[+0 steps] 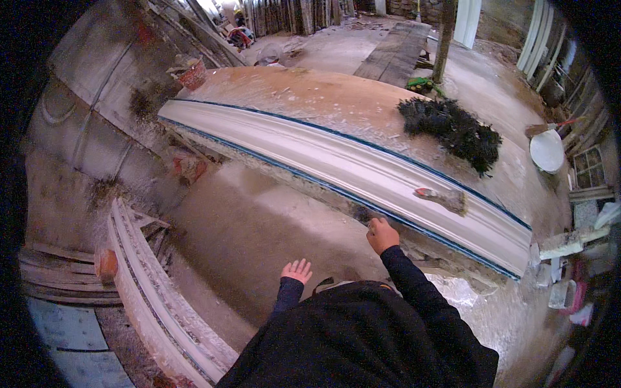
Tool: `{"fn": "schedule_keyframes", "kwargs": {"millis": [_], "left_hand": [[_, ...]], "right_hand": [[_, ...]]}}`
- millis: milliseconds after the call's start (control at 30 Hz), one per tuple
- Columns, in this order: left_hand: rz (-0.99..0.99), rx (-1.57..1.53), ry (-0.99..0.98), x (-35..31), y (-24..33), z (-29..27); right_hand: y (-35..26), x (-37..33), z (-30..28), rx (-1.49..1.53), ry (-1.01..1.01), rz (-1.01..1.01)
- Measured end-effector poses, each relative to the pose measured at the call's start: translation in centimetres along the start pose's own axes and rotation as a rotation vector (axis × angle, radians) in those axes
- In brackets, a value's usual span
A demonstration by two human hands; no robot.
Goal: The person scrapes hardened residue from a long white profile using a metal scraper. They repeatedly scrape along the length of the profile, removing chunks of material and occasionally wiping the surface with their hand.
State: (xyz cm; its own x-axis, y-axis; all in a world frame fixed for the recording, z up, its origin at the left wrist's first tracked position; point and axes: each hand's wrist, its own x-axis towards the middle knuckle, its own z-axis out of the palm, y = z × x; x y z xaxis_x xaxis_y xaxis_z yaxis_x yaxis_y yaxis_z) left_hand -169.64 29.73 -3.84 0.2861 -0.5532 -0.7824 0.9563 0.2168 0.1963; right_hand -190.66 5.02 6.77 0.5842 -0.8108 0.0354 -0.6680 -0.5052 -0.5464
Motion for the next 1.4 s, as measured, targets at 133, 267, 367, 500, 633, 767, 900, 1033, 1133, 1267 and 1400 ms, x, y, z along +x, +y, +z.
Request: {"fn": "schedule_keyframes", "kwargs": {"millis": [133, 267, 367, 500, 633, 767, 900, 1033, 1133, 1267, 1400], "left_hand": [[-0.012, 0.023, -0.096, 1.4, 1.6, 2.7], [-0.09, 0.085, -0.108, 5.0, 1.7, 7.7], [-0.123, 0.147, -0.143, 8.5, 1.3, 12.2], [-0.117, 0.127, -0.115, 11.6, 0.9, 17.4], [-0.173, 0.035, 0.068, 12.7, 0.8, 19.0], [-0.362, 0.153, 0.061, 12.7, 1.2, 19.0], [-0.367, 0.271, 0.005, 15.0, 3.4, 17.6], [-0.593, 0.457, -0.035, 15.9, 6.1, 19.1], [-0.584, 0.463, 0.046, 16.6, 6.1, 20.2], [-0.497, 0.565, 0.124, 17.0, 5.8, 20.5], [-0.955, 0.118, -0.371, 19.7, 8.2, 18.0]], "right_hand": [[-1.1, 1.6, 2.0, 0.036, 0.023, -0.023], [-3.2, 3.9, 3.2, 0.037, -0.002, -0.028], [-4.2, 5.3, 3.4, 0.03, -0.054, -0.018], [-4.0, 5.8, 4.1, 0.004, -0.052, -0.065], [-2.8, 5.3, 3.4, 0.039, -0.033, -0.16], [-3.2, 5.8, 2.6, 0.027, -0.166, -0.108], [-5.2, 6.4, 4.6, -0.047, -0.295, -0.124], [-4.8, 6.1, 0.9, -0.155, -0.226, -0.136], [-5.0, 5.7, 1.0, -0.176, -0.18, -0.088], [-7.5, 7.3, 4.3, -0.14, -0.096, -0.078], [-8.6, 6.9, 4.1, -0.081, 0.037, -0.01]]}}
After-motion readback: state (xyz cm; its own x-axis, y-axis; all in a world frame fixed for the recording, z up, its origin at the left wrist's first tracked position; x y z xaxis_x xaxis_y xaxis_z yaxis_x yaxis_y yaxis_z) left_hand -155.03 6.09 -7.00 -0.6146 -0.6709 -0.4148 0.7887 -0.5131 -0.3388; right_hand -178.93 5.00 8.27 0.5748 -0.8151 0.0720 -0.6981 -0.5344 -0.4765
